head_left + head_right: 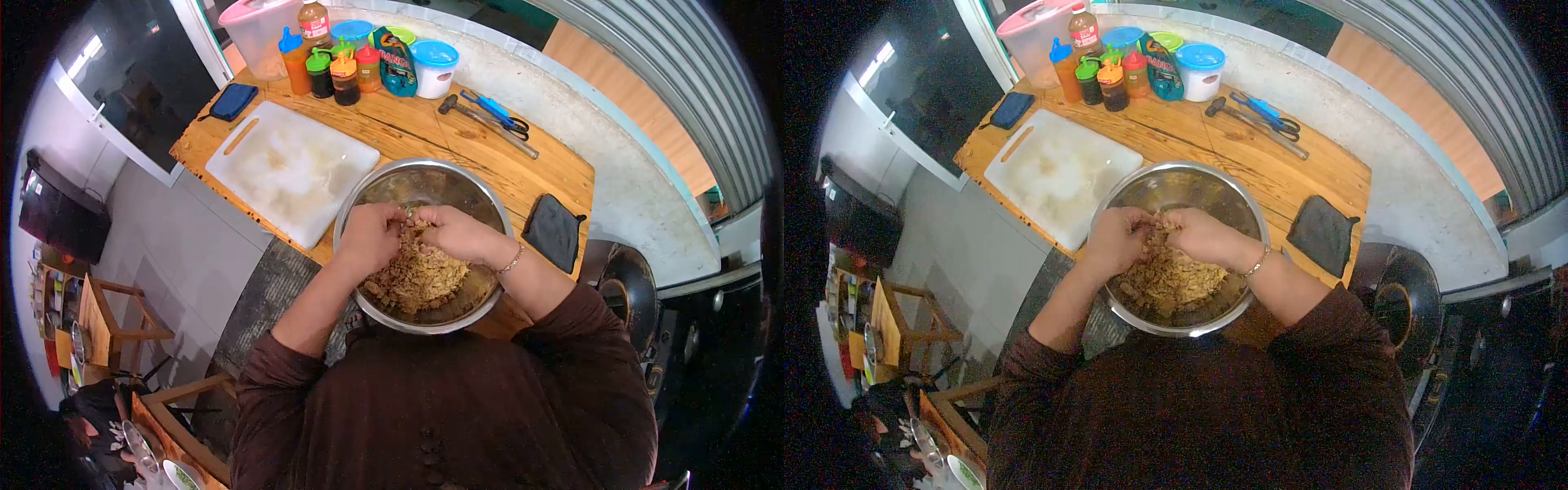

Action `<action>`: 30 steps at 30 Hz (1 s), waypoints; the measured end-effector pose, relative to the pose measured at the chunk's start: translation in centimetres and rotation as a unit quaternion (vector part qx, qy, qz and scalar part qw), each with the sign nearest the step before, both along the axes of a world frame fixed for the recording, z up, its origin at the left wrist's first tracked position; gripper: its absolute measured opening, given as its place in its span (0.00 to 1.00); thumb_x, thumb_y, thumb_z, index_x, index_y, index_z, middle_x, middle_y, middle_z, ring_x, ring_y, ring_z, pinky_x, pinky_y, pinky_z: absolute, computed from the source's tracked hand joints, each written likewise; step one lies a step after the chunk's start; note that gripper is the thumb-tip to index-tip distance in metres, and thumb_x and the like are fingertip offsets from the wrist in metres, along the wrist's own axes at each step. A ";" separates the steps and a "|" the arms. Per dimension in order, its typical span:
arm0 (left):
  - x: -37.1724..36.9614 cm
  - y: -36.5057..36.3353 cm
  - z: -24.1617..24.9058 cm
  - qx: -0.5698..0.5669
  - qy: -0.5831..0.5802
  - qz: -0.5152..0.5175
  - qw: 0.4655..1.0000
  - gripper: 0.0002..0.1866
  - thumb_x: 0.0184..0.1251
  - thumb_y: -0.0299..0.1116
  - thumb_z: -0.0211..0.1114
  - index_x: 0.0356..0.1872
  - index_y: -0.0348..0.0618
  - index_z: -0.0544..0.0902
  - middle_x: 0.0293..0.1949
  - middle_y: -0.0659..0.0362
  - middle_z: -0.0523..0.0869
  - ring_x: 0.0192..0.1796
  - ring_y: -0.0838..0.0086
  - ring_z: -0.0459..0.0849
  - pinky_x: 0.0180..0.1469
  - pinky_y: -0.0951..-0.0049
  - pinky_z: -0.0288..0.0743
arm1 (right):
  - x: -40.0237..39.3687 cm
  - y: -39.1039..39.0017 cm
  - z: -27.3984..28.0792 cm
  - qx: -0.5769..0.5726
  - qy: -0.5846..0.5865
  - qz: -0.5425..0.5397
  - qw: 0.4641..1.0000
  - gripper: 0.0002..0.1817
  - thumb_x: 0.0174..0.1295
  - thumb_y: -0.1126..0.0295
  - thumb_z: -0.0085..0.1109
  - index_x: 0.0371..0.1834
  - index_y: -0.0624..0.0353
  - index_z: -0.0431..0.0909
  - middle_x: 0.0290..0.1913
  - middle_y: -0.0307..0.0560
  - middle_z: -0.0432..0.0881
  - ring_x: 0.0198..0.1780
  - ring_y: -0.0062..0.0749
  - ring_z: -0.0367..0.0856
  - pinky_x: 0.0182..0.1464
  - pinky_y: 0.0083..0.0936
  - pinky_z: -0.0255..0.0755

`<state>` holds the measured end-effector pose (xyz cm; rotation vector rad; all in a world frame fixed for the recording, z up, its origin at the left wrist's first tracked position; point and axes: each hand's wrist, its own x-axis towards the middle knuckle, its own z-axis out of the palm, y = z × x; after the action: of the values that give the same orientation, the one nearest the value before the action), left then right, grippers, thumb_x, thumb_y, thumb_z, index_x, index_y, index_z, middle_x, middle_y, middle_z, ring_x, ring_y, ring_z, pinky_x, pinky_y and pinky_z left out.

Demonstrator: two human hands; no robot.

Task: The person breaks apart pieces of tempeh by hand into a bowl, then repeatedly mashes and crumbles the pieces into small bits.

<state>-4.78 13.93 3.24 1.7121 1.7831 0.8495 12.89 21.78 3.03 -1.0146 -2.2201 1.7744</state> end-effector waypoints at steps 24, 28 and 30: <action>-1.0 -1.0 -2.4 0.047 0.037 -0.212 0.975 0.25 0.47 0.34 0.77 0.48 0.38 0.83 0.56 0.43 0.79 0.59 0.50 0.79 0.64 0.62 0.72 | 3.1 -1.1 -0.2 0.275 -0.013 0.061 0.959 0.07 0.60 0.79 0.56 0.41 0.65 0.80 0.33 0.56 0.82 0.27 0.47 0.82 0.33 0.38 0.77; -0.9 -1.5 0.5 -0.116 0.204 -0.287 0.929 0.41 0.41 0.40 0.82 0.60 0.38 0.76 0.62 0.38 0.73 0.60 0.45 0.77 0.63 0.59 0.74 | 3.1 -1.6 2.5 0.017 -0.180 -0.002 0.984 0.13 0.61 0.81 0.53 0.47 0.64 0.81 0.35 0.54 0.83 0.25 0.33 0.82 0.27 0.31 0.77; 0.0 -1.4 1.9 -0.237 0.264 -0.264 0.897 0.47 0.45 0.40 0.80 0.70 0.45 0.67 0.66 0.39 0.70 0.67 0.47 0.71 0.70 0.60 0.65 | 2.7 -2.1 3.6 0.087 -0.209 0.039 0.973 0.17 0.60 0.83 0.51 0.50 0.60 0.82 0.37 0.54 0.86 0.34 0.37 0.86 0.37 0.37 0.79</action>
<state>-4.83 12.50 5.16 2.0286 1.5109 -0.2942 15.56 19.67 6.65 -1.3833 -2.6350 1.4639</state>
